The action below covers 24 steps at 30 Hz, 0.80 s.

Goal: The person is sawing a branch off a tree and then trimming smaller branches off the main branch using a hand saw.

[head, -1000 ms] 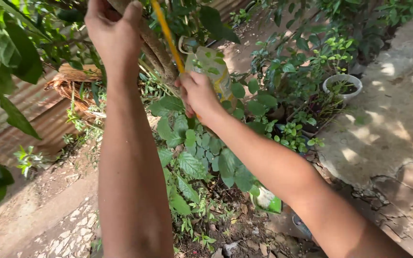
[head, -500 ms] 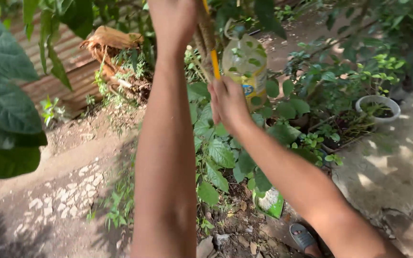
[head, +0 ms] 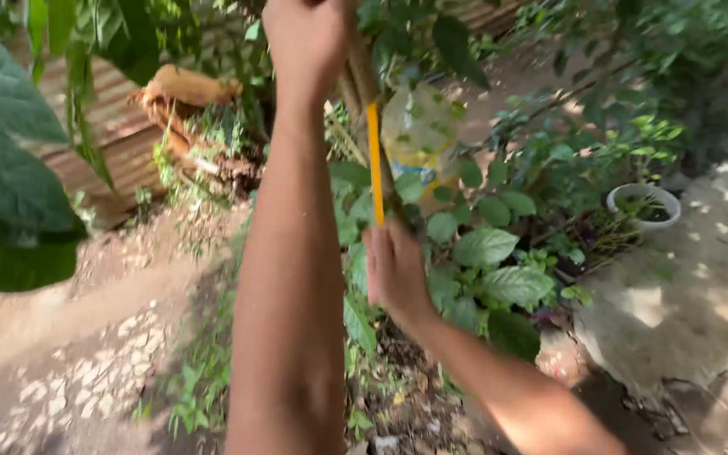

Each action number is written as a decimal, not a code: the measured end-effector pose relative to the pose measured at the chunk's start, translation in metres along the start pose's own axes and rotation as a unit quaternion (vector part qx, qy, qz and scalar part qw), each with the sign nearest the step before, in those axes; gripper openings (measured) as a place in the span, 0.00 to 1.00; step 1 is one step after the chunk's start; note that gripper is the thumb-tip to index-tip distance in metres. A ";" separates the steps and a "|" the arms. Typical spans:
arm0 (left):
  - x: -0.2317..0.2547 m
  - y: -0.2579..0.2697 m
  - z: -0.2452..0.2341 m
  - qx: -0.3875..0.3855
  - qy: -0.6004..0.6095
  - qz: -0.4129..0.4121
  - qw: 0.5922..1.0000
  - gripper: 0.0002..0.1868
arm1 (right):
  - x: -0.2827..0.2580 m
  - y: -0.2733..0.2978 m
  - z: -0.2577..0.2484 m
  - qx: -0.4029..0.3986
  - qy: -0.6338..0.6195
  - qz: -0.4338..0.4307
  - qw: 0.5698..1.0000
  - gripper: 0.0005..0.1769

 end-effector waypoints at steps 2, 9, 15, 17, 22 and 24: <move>0.002 0.008 -0.005 -0.003 0.051 -0.074 0.996 0.16 | 0.001 0.029 -0.014 -0.007 -0.010 0.048 0.999 0.18; 0.004 0.010 -0.011 0.012 0.126 -0.073 0.989 0.11 | 0.008 0.010 -0.056 0.045 -0.042 0.100 0.993 0.16; 0.018 0.011 -0.016 -0.038 0.123 -0.127 0.983 0.08 | -0.030 -0.117 -0.011 0.004 -0.063 0.071 0.995 0.16; 0.025 0.013 -0.017 -0.051 0.149 -0.160 0.975 0.09 | -0.029 -0.131 -0.002 0.000 -0.091 0.060 0.994 0.15; 0.024 0.016 -0.023 -0.065 0.180 -0.205 0.960 0.10 | -0.027 -0.139 0.014 0.001 -0.095 0.073 0.993 0.15; 0.018 0.016 -0.025 -0.071 0.186 -0.215 0.956 0.10 | -0.013 -0.132 0.020 0.045 0.038 0.039 0.998 0.17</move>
Point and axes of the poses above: each hand's wrist, its own y-axis away from the middle knuckle, its own z-axis out of the palm, x = y × z, the point moved 7 cm from there along -y, towards the middle knuckle, and after that the axes turned 8 degrees about y, right-handed, at the moved point
